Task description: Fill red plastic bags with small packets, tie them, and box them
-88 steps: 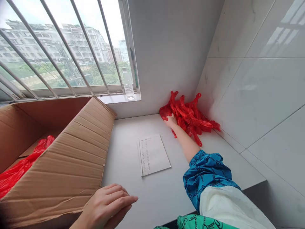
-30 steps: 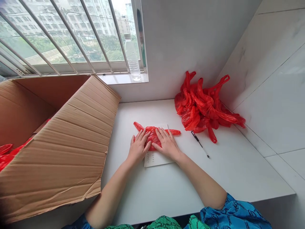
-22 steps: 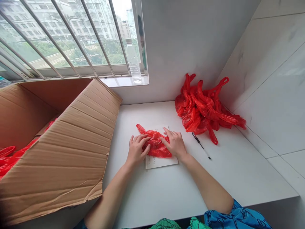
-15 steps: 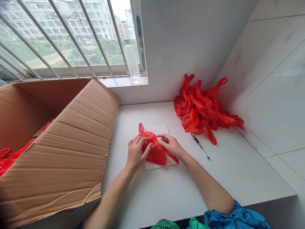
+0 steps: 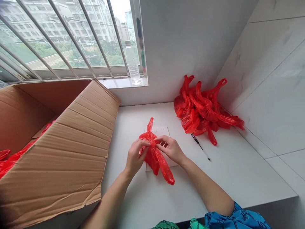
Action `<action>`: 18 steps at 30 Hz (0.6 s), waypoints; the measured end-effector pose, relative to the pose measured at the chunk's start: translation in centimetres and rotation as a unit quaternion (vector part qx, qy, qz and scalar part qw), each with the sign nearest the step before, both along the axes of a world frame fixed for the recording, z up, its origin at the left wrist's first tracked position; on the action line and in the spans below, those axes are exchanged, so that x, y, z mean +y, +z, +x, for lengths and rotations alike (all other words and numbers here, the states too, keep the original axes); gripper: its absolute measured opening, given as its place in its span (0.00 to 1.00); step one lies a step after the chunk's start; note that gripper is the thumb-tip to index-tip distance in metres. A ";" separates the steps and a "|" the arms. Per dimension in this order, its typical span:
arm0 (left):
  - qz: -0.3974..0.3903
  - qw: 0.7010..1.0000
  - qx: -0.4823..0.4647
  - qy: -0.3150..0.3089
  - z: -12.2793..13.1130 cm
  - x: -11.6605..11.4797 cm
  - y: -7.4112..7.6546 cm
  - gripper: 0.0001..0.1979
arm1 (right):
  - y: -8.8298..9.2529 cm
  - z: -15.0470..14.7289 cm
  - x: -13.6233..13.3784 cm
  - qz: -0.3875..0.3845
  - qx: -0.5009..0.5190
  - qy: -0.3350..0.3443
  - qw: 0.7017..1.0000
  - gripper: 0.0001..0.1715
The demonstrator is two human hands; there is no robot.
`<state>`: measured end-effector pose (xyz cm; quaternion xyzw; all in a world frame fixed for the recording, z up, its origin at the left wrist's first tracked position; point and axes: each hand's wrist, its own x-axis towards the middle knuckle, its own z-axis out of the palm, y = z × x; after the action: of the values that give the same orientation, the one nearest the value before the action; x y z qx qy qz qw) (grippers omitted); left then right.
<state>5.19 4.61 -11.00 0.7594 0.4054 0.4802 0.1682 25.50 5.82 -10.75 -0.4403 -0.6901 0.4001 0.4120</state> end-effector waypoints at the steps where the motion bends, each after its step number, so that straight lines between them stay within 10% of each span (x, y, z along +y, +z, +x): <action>1: 0.009 1.000 -0.005 0.013 -0.1 0.1 0.0 0.07 | 0.1 0.1 0.0 0.022 -0.005 -0.019 1.000 0.14; 8: 0.007 0.995 -0.034 0.098 -0.9 0.7 -0.2 0.04 | 0.5 1.2 0.1 0.081 -0.023 -0.082 0.993 0.12; 14: -0.087 0.987 -0.129 0.032 -0.9 0.0 1.0 0.11 | 0.8 0.7 -0.4 0.114 -0.063 -0.062 0.990 0.08; 18: -0.118 0.993 0.003 -0.008 -0.1 -0.6 1.1 0.09 | 0.8 -0.1 -0.9 0.134 -0.074 -0.053 0.987 0.05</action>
<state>5.09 4.04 -9.90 0.7392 0.4532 0.4255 0.2591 25.44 4.88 -9.99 -0.4457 -0.7415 0.2479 0.4360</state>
